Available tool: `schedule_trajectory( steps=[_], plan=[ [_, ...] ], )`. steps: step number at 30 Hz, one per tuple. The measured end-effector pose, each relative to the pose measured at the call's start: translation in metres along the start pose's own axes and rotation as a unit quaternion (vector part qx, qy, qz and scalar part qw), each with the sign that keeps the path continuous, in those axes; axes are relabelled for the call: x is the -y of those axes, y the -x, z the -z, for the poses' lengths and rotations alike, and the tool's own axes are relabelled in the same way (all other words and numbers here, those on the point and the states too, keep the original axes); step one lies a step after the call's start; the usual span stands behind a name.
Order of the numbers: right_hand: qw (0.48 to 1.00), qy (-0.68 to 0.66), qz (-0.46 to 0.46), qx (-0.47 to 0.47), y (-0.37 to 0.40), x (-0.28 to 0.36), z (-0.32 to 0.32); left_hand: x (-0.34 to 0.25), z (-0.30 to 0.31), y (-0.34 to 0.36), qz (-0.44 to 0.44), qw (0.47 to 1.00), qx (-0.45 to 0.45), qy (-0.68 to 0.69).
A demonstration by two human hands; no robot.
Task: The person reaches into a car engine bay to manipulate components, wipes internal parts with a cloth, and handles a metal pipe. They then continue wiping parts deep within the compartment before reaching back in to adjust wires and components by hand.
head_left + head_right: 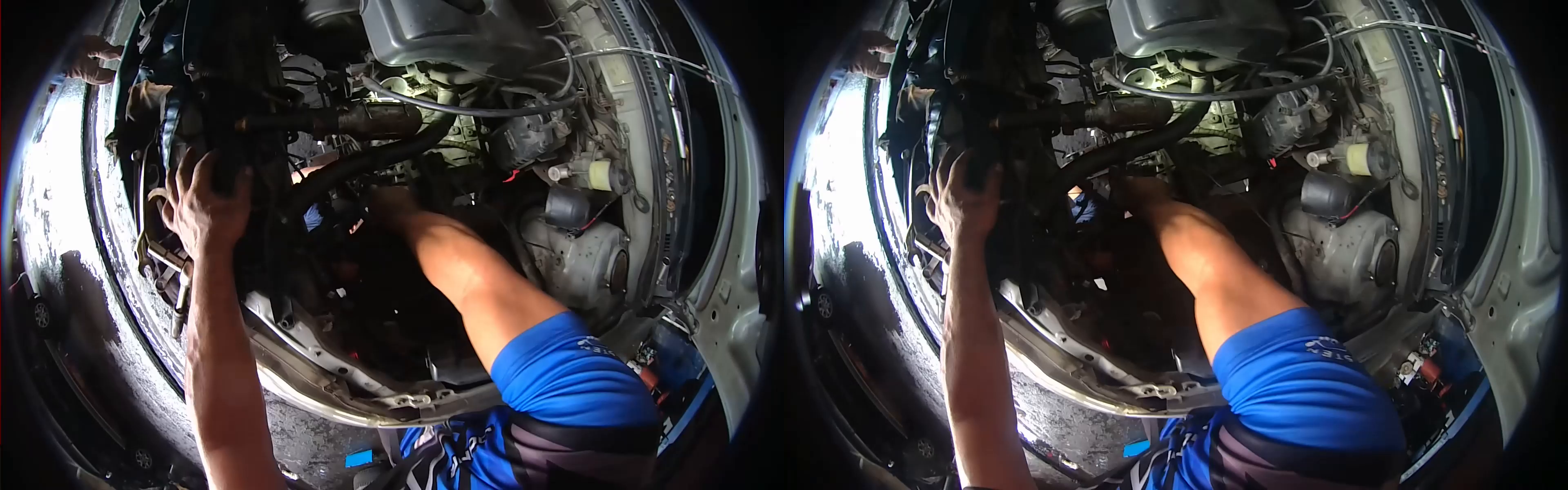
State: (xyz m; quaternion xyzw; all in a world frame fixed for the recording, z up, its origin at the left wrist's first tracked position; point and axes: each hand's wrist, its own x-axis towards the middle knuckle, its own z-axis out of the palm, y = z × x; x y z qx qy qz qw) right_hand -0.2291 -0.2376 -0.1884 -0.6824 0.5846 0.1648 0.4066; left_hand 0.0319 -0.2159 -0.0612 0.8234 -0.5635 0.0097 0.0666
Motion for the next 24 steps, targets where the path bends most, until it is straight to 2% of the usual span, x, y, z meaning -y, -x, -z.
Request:
schedule_trajectory(
  steps=[1,3,4,8,10,11,12,14,15,17,18,21,23,24],
  plan=[
    [1.0,-0.007,-0.005,-0.004,-0.005,0.001,-0.002,0.004,-0.003,0.001,-0.002,1.0,0.001,0.004],
    [0.991,0.051,0.075,-0.102,-0.028,-0.017,-0.033,0.01,-0.003,0.008,0.0,1.0,0.011,-0.011],
    [0.99,0.06,0.081,-0.101,-0.034,-0.022,-0.022,0.004,-0.002,0.002,-0.001,1.0,-0.006,-0.007],
    [0.958,0.161,0.238,0.013,-0.025,-0.039,0.006,0.005,-0.004,0.004,0.012,1.0,-0.005,-0.016],
    [0.925,0.202,0.313,0.07,-0.017,-0.032,0.012,0.005,-0.005,0.002,-0.003,0.999,-0.04,-0.004],
    [0.922,0.211,0.315,0.078,-0.01,-0.028,0.014,0.007,-0.007,0.002,0.009,0.999,-0.038,0.0],
    [0.876,0.345,0.301,0.149,-0.001,-0.025,0.014,0.007,-0.008,0.0,0.003,0.999,-0.046,0.002],
    [0.897,0.328,0.211,0.211,0.044,-0.009,0.032,0.005,-0.002,0.004,-0.002,0.999,-0.039,-0.022],
    [0.955,0.175,0.135,0.196,0.077,-0.001,0.049,0.006,-0.003,0.005,0.002,0.999,-0.036,-0.018],
    [0.949,0.156,0.219,0.164,0.093,-0.047,0.036,0.007,-0.008,0.004,0.0,0.998,-0.053,-0.03],
    [0.949,0.168,0.213,0.162,0.105,-0.057,0.037,-0.019,0.032,0.021,0.025,0.996,-0.041,0.071],
    [0.95,0.187,0.19,0.162,0.132,-0.069,0.039,-0.015,0.03,0.021,0.019,0.996,-0.039,0.084],
    [0.948,0.194,0.234,0.099,0.139,-0.078,0.036,-0.011,0.029,0.022,0.014,0.995,-0.039,0.093],
    [0.95,0.197,0.222,0.097,0.141,-0.081,0.036,-0.013,0.027,0.024,0.02,0.995,-0.048,0.08]
  ],
)
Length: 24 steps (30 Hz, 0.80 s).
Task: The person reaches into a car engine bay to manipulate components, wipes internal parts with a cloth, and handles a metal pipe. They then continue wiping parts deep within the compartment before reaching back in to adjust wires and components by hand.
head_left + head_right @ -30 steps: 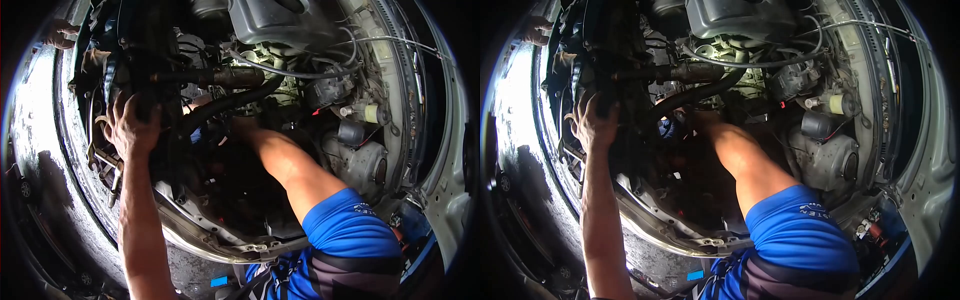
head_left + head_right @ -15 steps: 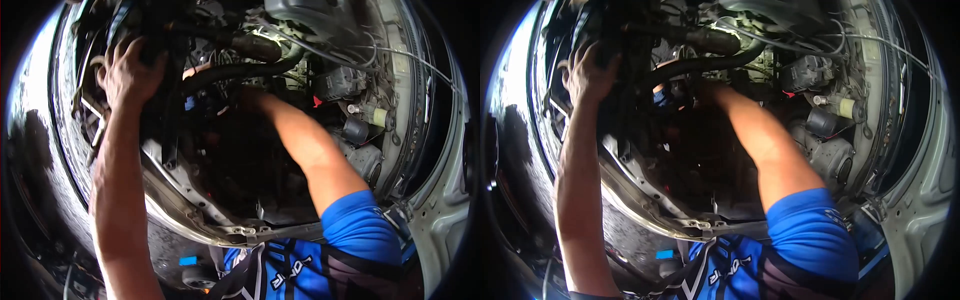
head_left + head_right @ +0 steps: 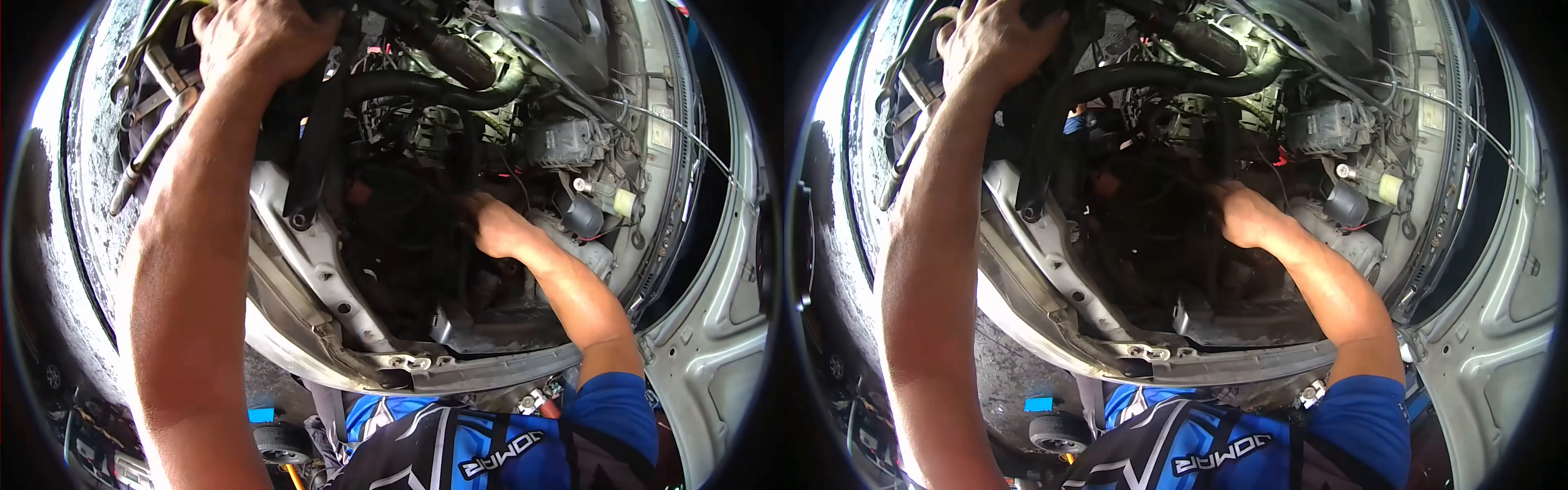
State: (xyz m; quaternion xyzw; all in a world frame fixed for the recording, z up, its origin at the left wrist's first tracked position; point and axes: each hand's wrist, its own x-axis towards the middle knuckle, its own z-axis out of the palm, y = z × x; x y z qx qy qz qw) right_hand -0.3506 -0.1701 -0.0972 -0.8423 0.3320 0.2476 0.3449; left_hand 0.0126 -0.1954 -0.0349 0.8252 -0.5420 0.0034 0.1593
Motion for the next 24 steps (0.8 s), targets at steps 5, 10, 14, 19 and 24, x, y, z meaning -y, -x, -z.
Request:
schedule_trajectory(
  steps=[5,10,14,19,24],
  plan=[
    [1.0,-0.003,-0.011,-0.002,-0.003,0.005,-0.003,0.007,-0.001,-0.005,0.011,1.0,0.025,-0.004],
    [0.999,0.01,-0.032,-0.002,-0.006,0.009,-0.002,0.009,0.0,0.001,0.01,1.0,0.016,0.015],
    [0.997,0.068,-0.039,0.009,-0.015,0.007,-0.008,0.015,-0.001,-0.002,0.006,0.999,0.021,0.046],
    [0.99,0.095,0.038,-0.102,-0.045,0.005,-0.019,0.013,0.003,0.001,0.018,0.999,0.035,0.035],
    [0.99,0.126,-0.004,-0.055,-0.133,-0.032,-0.037,0.007,0.0,-0.001,0.011,1.0,0.005,0.027]
  ],
)
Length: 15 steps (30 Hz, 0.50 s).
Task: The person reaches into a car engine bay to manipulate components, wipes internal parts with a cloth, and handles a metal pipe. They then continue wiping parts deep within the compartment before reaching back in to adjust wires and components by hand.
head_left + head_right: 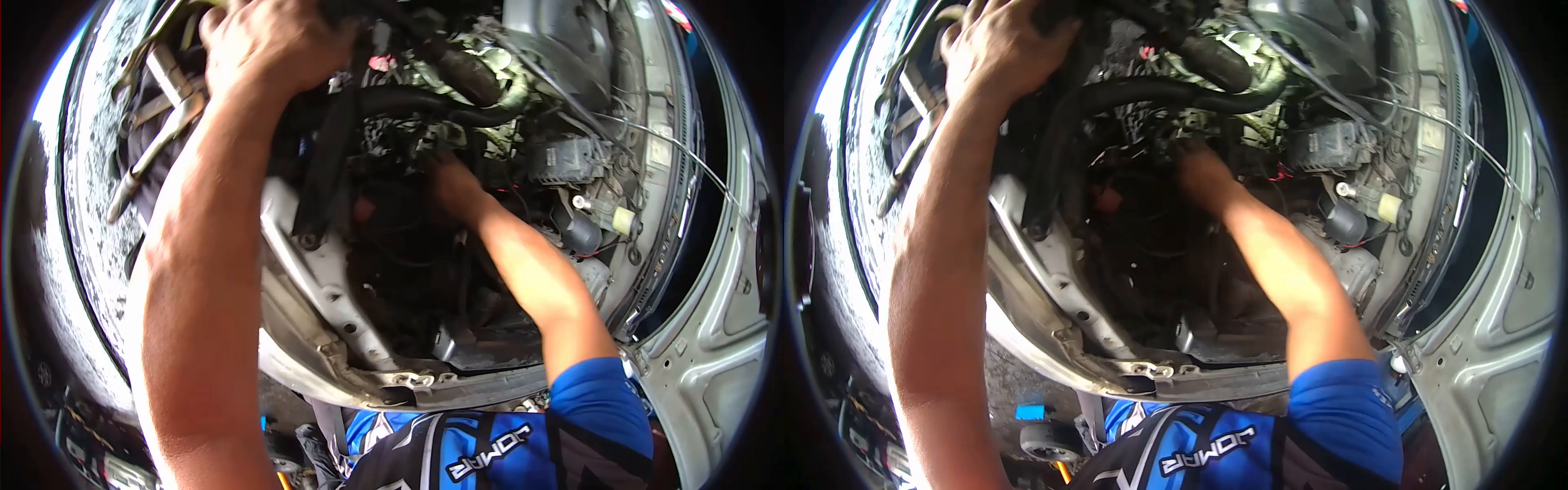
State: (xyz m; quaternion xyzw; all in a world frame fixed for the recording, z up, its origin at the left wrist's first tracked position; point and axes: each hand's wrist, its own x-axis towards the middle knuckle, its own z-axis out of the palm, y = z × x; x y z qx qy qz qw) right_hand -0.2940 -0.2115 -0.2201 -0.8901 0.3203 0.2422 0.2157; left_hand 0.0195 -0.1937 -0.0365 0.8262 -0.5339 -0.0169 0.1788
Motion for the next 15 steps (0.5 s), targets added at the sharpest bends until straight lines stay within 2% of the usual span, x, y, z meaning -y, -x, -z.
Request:
schedule_trajectory(
  steps=[2,3,7,10,12,15],
  plan=[
    [0.998,-0.04,-0.033,0.046,-0.023,-0.008,-0.005,0.009,-0.021,-0.014,0.0,0.991,0.014,-0.133],
    [0.989,-0.126,-0.075,0.023,-0.027,0.002,0.008,0.013,-0.021,-0.016,-0.004,0.993,0.023,-0.117],
    [0.987,-0.138,-0.085,0.002,-0.046,-0.001,0.001,0.016,-0.026,-0.018,-0.013,0.99,0.029,-0.137],
    [0.982,-0.115,-0.149,0.024,-0.058,0.003,-0.007,0.015,-0.027,-0.019,-0.021,0.987,0.027,-0.16],
    [0.971,-0.17,-0.164,0.026,-0.057,0.006,0.004,0.018,-0.03,-0.021,-0.035,0.987,0.025,-0.157],
    [0.975,-0.166,-0.141,-0.045,-0.051,0.007,0.01,0.018,-0.033,-0.022,-0.058,0.986,0.016,-0.155]
  ],
)
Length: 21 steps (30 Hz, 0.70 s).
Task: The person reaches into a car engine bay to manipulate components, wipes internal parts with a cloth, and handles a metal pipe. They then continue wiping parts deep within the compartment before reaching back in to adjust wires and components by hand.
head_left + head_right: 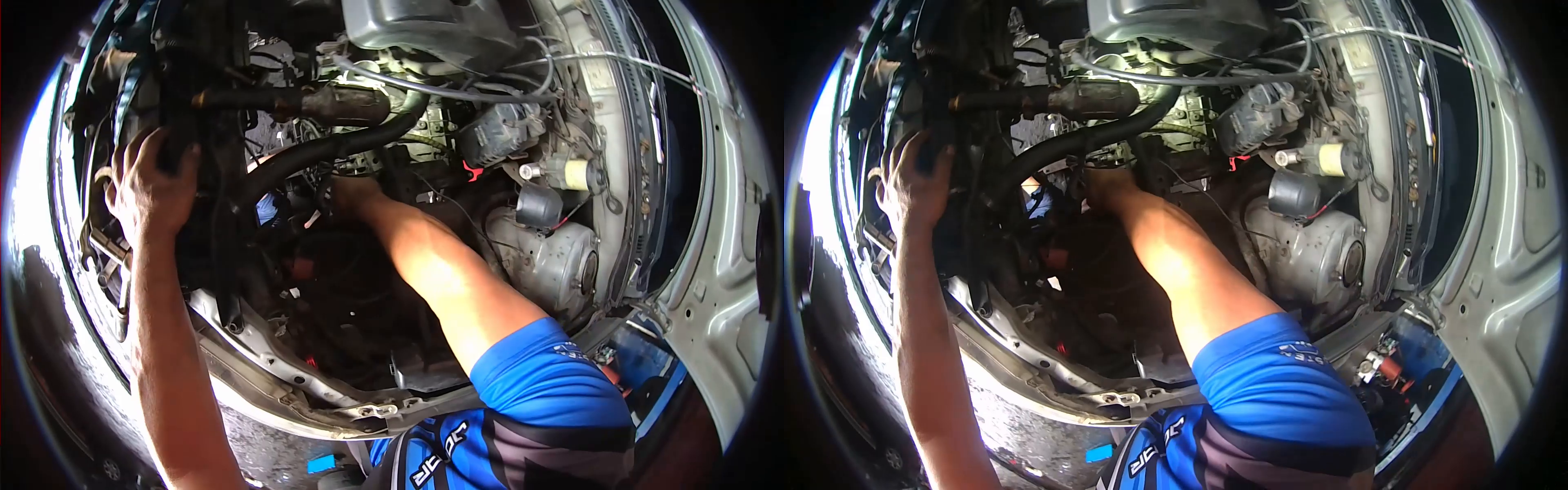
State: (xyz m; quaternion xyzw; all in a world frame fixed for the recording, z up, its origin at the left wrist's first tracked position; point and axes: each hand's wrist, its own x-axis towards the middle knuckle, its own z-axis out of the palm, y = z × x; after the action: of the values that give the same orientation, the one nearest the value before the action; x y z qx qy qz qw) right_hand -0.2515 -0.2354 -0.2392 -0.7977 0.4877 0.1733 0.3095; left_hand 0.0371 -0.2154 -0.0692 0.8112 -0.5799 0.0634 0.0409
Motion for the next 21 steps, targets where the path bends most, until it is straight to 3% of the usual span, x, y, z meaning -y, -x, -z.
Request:
schedule_trajectory(
  steps=[7,9,15,19,20,21],
  plan=[
    [0.997,-0.046,-0.055,0.017,-0.012,-0.012,-0.028,-0.004,0.001,0.001,0.026,0.999,0.017,0.009],
    [0.997,-0.073,0.02,0.001,-0.03,-0.022,-0.044,-0.003,0.0,0.001,0.03,0.999,0.021,0.01],
    [0.995,-0.087,-0.033,0.029,0.0,0.001,-0.007,-0.004,0.008,0.006,0.019,1.0,0.006,0.008],
    [0.997,-0.083,-0.008,-0.001,-0.009,-0.014,-0.02,0.007,-0.026,0.004,-0.033,0.993,-0.023,0.111],
    [0.996,-0.086,0.007,-0.008,-0.009,-0.008,-0.018,0.023,-0.064,0.009,-0.04,0.992,-0.013,0.117],
    [0.996,-0.089,0.016,-0.02,-0.006,-0.004,-0.013,0.003,-0.006,0.009,0.005,0.998,0.058,0.036]
  ],
)
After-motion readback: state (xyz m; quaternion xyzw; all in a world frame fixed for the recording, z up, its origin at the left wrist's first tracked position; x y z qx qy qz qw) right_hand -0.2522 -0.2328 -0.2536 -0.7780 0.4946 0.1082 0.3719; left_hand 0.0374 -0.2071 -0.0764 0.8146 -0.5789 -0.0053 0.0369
